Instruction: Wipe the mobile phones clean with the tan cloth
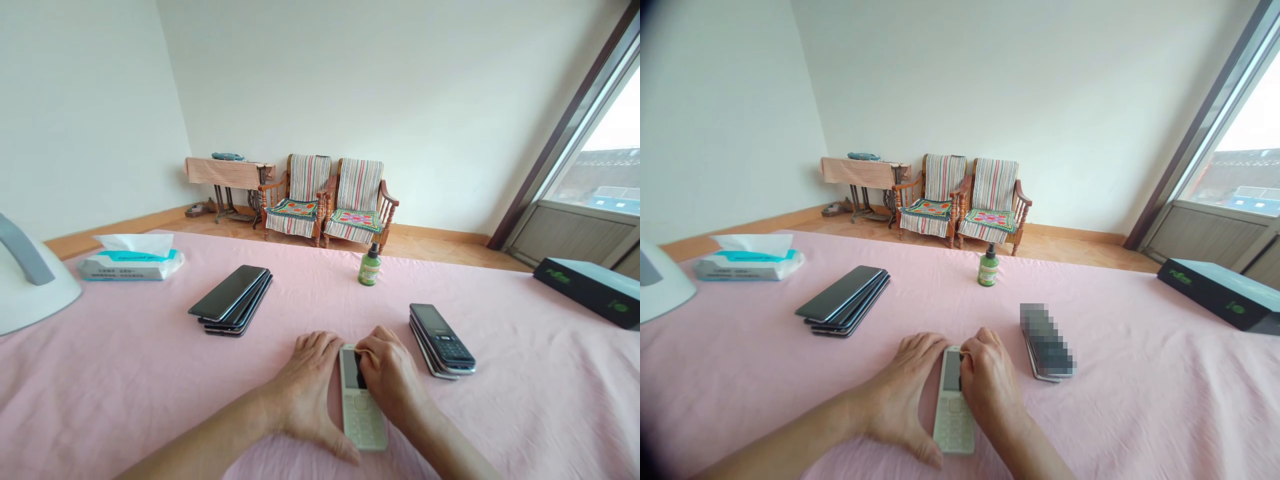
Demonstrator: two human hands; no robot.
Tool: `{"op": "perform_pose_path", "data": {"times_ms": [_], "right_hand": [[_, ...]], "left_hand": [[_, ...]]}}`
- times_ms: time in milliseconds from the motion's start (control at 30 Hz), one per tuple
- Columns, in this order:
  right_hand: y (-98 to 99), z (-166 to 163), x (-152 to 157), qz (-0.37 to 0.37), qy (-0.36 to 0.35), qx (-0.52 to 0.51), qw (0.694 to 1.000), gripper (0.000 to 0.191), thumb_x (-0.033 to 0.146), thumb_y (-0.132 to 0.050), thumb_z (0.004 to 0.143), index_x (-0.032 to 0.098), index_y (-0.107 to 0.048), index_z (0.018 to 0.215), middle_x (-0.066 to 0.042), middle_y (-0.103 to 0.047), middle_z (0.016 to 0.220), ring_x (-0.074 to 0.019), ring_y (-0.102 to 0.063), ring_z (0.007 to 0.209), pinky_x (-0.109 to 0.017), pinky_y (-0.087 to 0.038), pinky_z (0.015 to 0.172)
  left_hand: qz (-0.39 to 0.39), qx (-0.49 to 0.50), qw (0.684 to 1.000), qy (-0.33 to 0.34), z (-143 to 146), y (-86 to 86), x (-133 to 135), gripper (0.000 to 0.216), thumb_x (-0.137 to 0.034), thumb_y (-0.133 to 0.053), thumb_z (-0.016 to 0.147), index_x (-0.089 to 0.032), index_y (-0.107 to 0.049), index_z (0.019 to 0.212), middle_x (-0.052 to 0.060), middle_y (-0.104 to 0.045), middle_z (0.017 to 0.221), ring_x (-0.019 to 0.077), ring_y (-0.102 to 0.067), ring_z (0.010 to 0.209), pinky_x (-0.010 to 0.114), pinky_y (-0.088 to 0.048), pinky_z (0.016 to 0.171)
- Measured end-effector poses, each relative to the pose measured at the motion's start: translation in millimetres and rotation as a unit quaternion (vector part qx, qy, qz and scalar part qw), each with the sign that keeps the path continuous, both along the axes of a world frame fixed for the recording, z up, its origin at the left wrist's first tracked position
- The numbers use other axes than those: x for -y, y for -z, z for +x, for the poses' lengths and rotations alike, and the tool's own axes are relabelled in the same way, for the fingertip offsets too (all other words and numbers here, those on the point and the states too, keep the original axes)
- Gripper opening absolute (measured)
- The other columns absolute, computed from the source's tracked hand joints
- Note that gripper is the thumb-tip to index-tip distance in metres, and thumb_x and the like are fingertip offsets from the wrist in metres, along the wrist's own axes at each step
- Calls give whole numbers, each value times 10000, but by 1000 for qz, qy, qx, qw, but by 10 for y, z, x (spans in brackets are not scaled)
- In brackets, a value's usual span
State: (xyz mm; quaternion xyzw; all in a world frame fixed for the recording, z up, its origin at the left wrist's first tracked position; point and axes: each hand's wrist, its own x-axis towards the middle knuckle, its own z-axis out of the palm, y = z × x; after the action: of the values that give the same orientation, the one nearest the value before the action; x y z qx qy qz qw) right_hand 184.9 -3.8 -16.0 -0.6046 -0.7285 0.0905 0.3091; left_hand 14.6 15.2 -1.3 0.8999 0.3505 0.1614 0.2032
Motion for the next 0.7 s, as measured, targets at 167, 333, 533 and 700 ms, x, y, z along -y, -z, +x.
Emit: {"op": "perform_pose_path", "data": {"times_ms": [167,333,533,700], "right_hand": [[-10,11,-3,12,-34,-3,999,277,21,-449,798,173,-673,741,-53,-572,775,-179,-523,789,-262,-407,709],[-15,27,-14,11,-3,-1,1000,262,5,-469,751,169,-665,698,-48,-572,745,-175,-528,761,-259,-400,690],[-4,14,-24,9,-28,-9,1000,261,15,-467,768,175,-672,745,-46,-583,766,-180,-529,786,-261,-400,714],[8,36,-33,6,-21,-15,1000,260,17,-452,776,164,-658,718,-45,-571,758,-176,-525,779,-262,-392,709]], "left_hand": [[-1,4,1000,-5,6,-16,5,927,-644,-780,342,-222,-453,1101,72,-483,1100,323,-463,1024,492,-331,966],[3,4,1000,4,6,-18,12,948,-620,-793,341,-217,-448,1127,80,-480,1125,327,-457,1041,496,-329,971],[5,8,1000,-4,-4,6,13,925,-633,-782,343,-224,-450,1103,73,-481,1110,325,-462,1030,494,-333,966],[5,5,1000,2,-13,6,19,952,-628,-787,344,-217,-444,1132,79,-480,1122,325,-457,1036,497,-327,973]]}}
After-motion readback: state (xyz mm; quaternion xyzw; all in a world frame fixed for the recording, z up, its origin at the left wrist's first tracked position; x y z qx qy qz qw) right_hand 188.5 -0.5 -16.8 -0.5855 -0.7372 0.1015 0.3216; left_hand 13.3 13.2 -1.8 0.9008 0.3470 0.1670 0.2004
